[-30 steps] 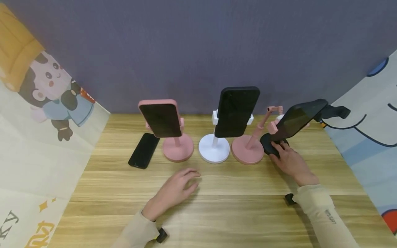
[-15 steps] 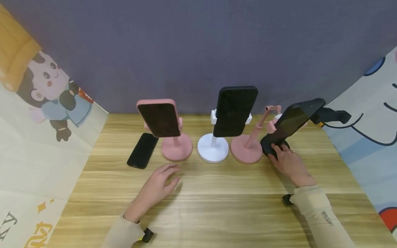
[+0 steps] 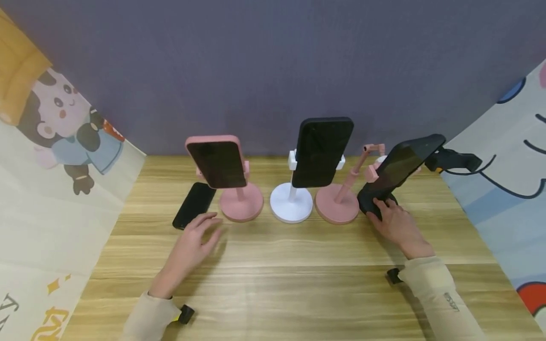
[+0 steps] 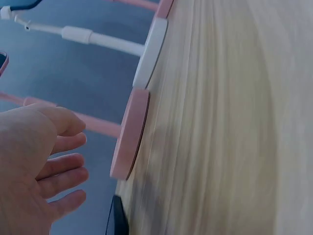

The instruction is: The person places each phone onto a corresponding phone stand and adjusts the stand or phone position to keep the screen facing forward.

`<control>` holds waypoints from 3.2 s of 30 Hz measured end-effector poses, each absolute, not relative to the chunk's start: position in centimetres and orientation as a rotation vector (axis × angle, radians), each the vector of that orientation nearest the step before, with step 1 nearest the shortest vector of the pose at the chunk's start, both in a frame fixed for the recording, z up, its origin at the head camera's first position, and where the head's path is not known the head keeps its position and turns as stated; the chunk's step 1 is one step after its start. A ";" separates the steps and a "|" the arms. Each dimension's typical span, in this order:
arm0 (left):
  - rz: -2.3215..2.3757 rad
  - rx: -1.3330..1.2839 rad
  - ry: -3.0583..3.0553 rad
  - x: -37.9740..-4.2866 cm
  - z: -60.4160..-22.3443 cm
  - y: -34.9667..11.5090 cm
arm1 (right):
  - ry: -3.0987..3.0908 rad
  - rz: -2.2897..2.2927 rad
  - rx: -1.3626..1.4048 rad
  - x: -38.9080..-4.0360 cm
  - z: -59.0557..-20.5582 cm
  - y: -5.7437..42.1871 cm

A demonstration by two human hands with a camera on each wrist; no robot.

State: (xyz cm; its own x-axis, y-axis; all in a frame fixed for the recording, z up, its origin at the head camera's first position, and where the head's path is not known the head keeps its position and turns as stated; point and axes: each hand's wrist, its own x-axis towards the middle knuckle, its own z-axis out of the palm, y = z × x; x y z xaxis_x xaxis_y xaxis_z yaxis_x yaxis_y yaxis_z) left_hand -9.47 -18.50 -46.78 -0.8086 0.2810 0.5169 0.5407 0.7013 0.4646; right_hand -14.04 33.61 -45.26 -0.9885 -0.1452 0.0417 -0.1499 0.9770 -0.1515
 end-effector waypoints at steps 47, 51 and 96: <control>-0.431 -0.186 -2.963 -9.7 -46.7 -21.6 | -2.609 0.430 0.765 -12.6 -46.5 28.9; -0.408 -0.190 -2.977 -9.1 -46.5 -21.3 | -2.613 0.429 0.795 -12.7 -46.5 28.1; -0.269 -0.461 -3.097 -2.7 -45.1 -18.2 | -2.520 0.496 0.982 -13.3 -47.3 25.4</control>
State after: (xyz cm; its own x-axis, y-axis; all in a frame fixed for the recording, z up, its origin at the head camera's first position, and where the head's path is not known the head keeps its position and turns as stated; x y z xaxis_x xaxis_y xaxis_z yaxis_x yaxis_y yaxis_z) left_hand -2.71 -18.24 -45.07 -0.9570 0.2892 0.0237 0.2889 0.9423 0.1691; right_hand -13.26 25.40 -47.35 -0.6789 -0.5607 0.4741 -0.6985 0.6922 -0.1816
